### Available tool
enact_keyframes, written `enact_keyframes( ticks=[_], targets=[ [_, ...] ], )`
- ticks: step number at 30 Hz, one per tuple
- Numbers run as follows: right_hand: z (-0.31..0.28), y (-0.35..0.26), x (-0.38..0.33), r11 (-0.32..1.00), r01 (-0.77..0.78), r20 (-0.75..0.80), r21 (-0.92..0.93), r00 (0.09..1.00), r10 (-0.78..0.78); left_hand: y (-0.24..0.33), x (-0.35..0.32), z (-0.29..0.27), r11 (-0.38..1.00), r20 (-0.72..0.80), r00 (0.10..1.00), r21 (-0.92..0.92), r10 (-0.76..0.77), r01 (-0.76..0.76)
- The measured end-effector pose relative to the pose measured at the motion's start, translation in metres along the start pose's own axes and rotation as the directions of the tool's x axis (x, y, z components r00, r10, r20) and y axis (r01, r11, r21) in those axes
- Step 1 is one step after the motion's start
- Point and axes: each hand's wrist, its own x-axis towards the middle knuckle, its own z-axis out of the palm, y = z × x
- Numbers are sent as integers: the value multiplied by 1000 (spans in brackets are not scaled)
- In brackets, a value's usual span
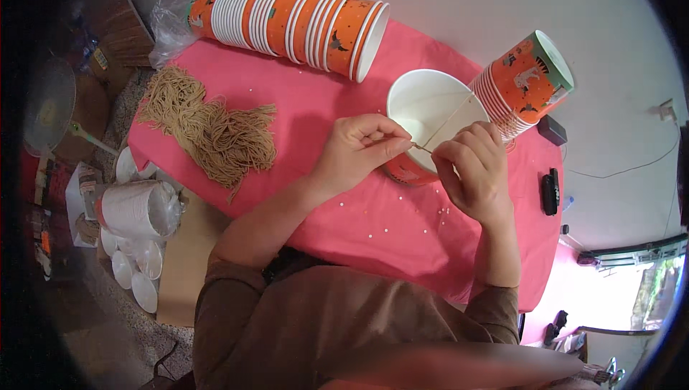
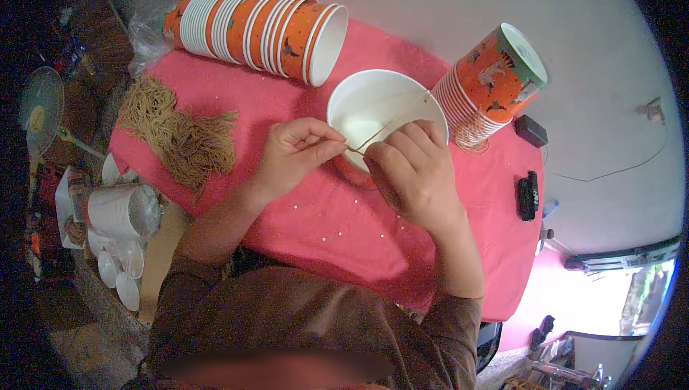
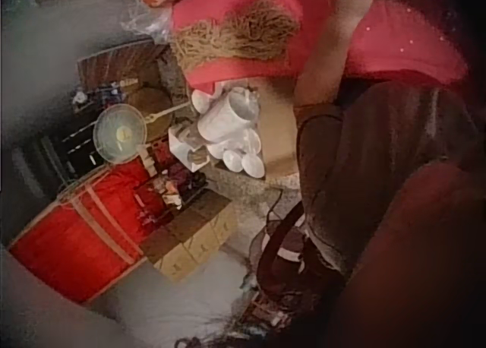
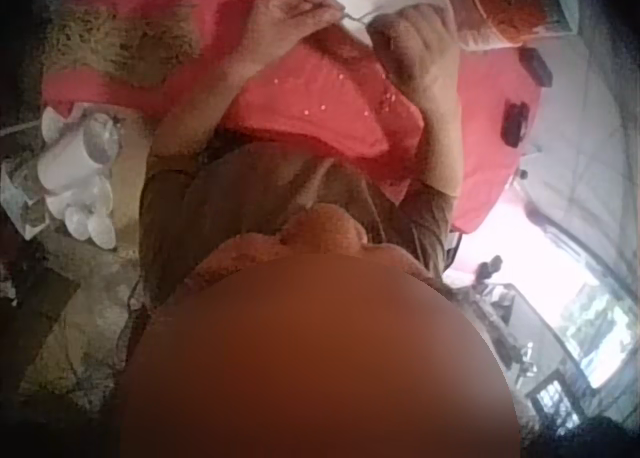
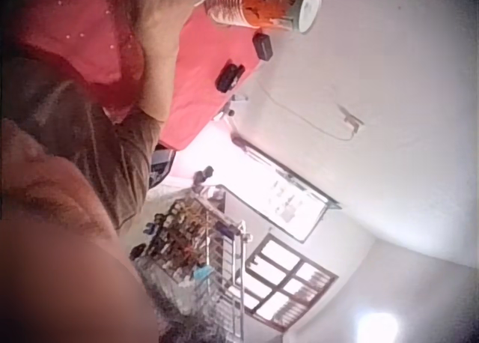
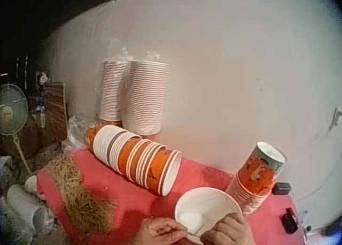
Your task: Tying decorative or carrying strings onto small plastic buckets.
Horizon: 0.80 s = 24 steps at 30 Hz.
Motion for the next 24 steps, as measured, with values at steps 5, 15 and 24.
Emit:
enact_keyframes(
  ticks=[5, 15, 24],
  targets=[
    [-1, -3, -1, 996, 43, 41, -79, 998, -40, -2, -1, -4, 999, 7, 999, -22, 35, -35],
    [16, -38, -16, 970, 184, 61, -161, 983, -176, -5, -25, -18, 980, 41, 993, 161, 115, -120],
    [-4, -30, -17, 999, -16, 83, 32, 996, 14, -13, -36, -24, 891, 22, 970, 390, 244, -233]
  ],
)
